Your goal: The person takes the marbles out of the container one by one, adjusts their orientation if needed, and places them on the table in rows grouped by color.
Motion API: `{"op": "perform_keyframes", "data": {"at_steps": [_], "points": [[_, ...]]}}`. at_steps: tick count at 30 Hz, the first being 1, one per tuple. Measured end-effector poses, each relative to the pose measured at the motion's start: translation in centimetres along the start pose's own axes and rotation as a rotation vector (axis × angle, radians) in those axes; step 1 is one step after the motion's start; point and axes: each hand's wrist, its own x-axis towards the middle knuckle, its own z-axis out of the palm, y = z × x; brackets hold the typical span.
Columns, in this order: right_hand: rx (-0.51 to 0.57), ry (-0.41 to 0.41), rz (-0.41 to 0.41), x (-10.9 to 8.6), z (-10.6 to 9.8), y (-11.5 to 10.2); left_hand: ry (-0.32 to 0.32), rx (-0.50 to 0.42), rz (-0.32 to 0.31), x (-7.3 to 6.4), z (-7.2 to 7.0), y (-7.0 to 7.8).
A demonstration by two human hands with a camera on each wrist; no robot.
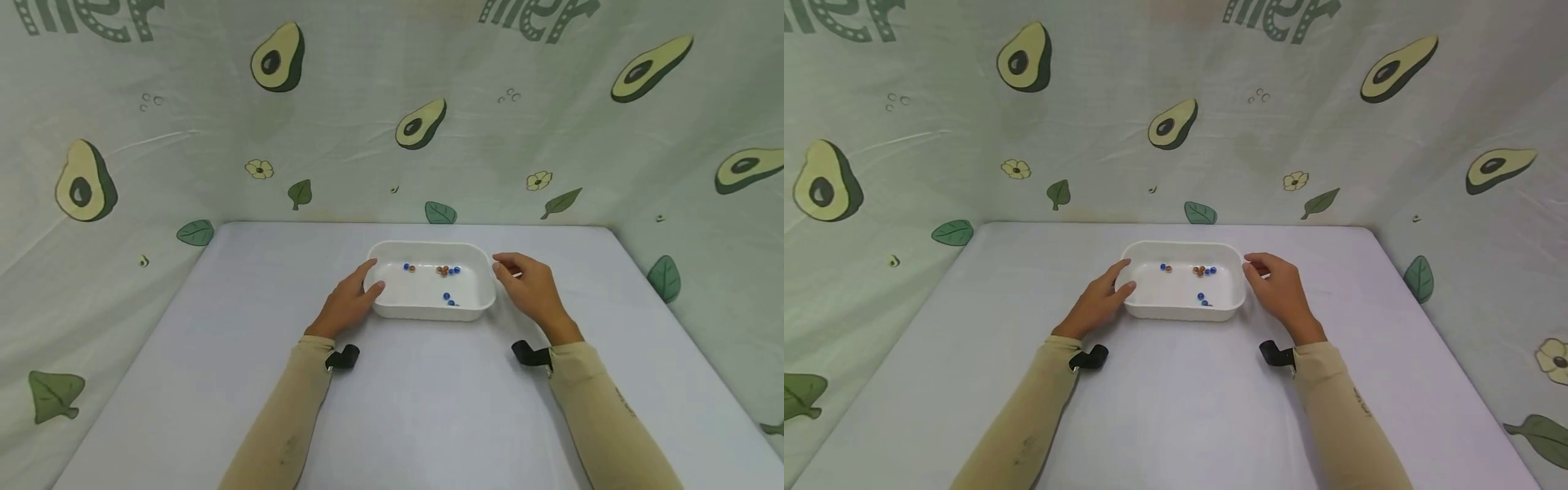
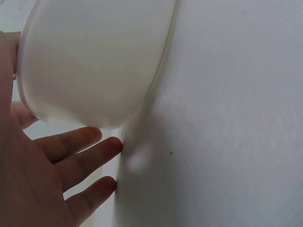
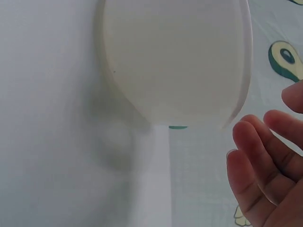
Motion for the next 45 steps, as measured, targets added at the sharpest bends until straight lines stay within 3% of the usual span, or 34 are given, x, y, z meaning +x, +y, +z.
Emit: {"op": "perform_keyframes", "data": {"at_steps": [7,14,24,30,38,45], "points": [[0.005,-0.065,-0.005,0.7,0.3,-1.1,0.074,0.047,-0.036,0.1,0.6,0.7],[0.002,-0.117,-0.015,1.2,0.9,-1.6,0.142,0.061,-0.027,0.2,1.0,1.1],[-0.06,-0.268,-0.022,2.5,0.2,-2.5,0.19,0.043,0.021,0.3,1.2,1.7],[-0.066,-0.431,-0.063,3.9,0.3,-3.0,0.196,0.046,0.003,0.4,1.1,1.9],[-0.168,-0.698,-0.064,5.7,1.2,-4.0,0.178,0.047,-0.013,0.5,1.0,2.1],[-0.242,-0.859,-0.064,6.9,2.5,-4.6,0.182,0.05,-0.013,0.5,0.9,2.1]]}}
